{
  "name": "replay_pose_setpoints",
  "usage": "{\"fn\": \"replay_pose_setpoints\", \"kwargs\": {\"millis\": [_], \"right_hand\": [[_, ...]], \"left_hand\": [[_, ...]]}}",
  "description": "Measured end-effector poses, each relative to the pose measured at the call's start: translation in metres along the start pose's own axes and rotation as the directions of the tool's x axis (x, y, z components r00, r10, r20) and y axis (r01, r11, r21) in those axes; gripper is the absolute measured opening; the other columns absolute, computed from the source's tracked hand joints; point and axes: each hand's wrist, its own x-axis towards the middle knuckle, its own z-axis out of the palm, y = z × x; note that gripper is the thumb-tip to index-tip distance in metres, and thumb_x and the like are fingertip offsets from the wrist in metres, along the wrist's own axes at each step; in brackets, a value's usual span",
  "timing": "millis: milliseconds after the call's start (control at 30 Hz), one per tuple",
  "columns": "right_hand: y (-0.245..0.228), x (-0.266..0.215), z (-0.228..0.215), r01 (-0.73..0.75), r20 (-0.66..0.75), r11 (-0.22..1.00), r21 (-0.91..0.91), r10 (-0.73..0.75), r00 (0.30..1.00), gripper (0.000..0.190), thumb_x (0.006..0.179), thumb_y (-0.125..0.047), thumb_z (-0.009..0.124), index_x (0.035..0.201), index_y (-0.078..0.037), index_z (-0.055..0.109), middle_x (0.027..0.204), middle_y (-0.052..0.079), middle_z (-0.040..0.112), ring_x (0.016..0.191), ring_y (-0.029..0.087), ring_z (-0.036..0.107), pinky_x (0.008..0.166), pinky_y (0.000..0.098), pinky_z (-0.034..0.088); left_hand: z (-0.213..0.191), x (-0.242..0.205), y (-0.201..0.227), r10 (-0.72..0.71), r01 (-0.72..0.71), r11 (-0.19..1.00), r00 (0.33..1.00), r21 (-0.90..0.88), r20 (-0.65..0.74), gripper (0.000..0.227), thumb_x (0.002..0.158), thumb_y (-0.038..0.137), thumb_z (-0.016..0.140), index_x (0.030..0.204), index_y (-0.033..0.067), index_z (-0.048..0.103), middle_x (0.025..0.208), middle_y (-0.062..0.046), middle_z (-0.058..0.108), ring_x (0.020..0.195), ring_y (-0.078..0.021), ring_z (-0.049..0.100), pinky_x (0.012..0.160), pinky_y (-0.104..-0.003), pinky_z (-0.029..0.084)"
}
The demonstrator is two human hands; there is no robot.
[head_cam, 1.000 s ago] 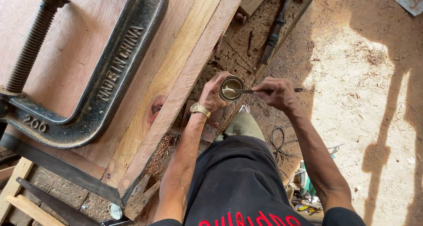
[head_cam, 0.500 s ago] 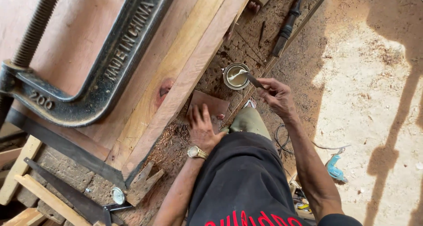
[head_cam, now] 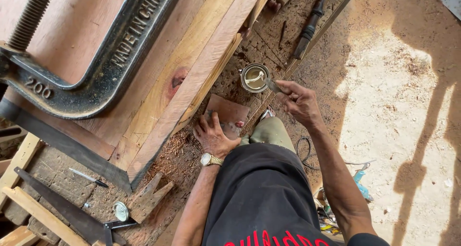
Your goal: The person opens a can of reddish-brown paint and uses a putty knife to scoop some onto a small piece of wood. They then open a second can of lighter-colored paint and mix the two colors together on the wood piece using the putty knife.
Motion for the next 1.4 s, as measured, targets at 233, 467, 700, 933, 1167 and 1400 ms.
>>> {"fn": "replay_pose_setpoints", "kwargs": {"millis": [233,467,700,933,1167,1400], "right_hand": [[0.002,-0.002,0.001,0.028,0.029,0.986,0.163,-0.033,0.999,0.027,0.094,-0.008,0.074,0.120,-0.002,0.067,0.097,0.006,0.069,0.071,0.007,0.063,0.059,0.0248,0.056],[-0.001,-0.008,0.007,-0.025,-0.024,0.985,0.171,0.029,0.999,0.031,0.099,-0.009,0.068,0.129,-0.012,0.067,0.091,0.004,0.073,0.070,0.005,0.063,0.057,0.0205,0.050],[0.017,-0.009,0.017,-0.059,-0.046,0.966,0.250,0.073,0.996,0.031,0.097,-0.010,0.075,0.128,-0.008,0.073,0.090,0.001,0.064,0.069,0.005,0.054,0.055,0.0210,0.046],[0.008,-0.006,0.022,-0.086,-0.055,0.969,0.232,0.101,0.993,0.032,0.098,-0.015,0.070,0.130,-0.011,0.069,0.084,-0.003,0.067,0.065,0.003,0.055,0.056,0.0196,0.046],[0.010,-0.006,0.015,0.024,-0.054,0.994,0.103,-0.018,0.998,0.032,0.093,-0.011,0.078,0.125,-0.014,0.074,0.090,-0.004,0.062,0.069,0.003,0.053,0.059,0.0198,0.047],[-0.003,-0.002,0.008,0.063,-0.116,0.952,-0.299,-0.102,0.988,0.024,0.099,-0.015,0.072,0.122,-0.018,0.077,0.086,-0.002,0.069,0.063,0.006,0.054,0.052,0.0241,0.050]], "left_hand": [[-0.032,-0.014,0.012,0.135,-0.172,0.947,0.979,-0.273,-0.151,0.109,0.046,0.055,0.093,0.130,0.0095,0.039,0.134,-0.029,0.042,0.125,-0.0475,0.046,0.101,-0.064,0.041],[-0.078,-0.011,0.026,0.259,-0.366,0.881,0.903,-0.298,-0.342,0.104,0.049,0.053,0.093,0.126,0.0089,0.039,0.134,-0.026,0.041,0.123,-0.0420,0.045,0.102,-0.058,0.039],[-0.078,0.002,0.032,0.245,-0.332,0.901,0.921,-0.281,-0.302,0.104,0.048,0.055,0.093,0.126,0.0076,0.043,0.141,-0.030,0.041,0.126,-0.0437,0.044,0.103,-0.059,0.038],[-0.079,0.001,0.035,0.236,-0.305,0.927,0.927,-0.217,-0.292,0.103,0.047,0.060,0.091,0.122,0.0065,0.047,0.140,-0.030,0.043,0.124,-0.0449,0.046,0.102,-0.062,0.038],[-0.079,-0.001,0.034,0.193,-0.275,0.932,0.927,-0.236,-0.320,0.101,0.046,0.059,0.092,0.122,0.0080,0.048,0.138,-0.028,0.045,0.125,-0.0453,0.046,0.102,-0.065,0.038],[-0.075,0.002,0.038,0.205,-0.278,0.934,0.931,-0.226,-0.302,0.100,0.048,0.056,0.092,0.123,0.0081,0.047,0.141,-0.031,0.043,0.128,-0.0468,0.045,0.101,-0.066,0.038]]}}
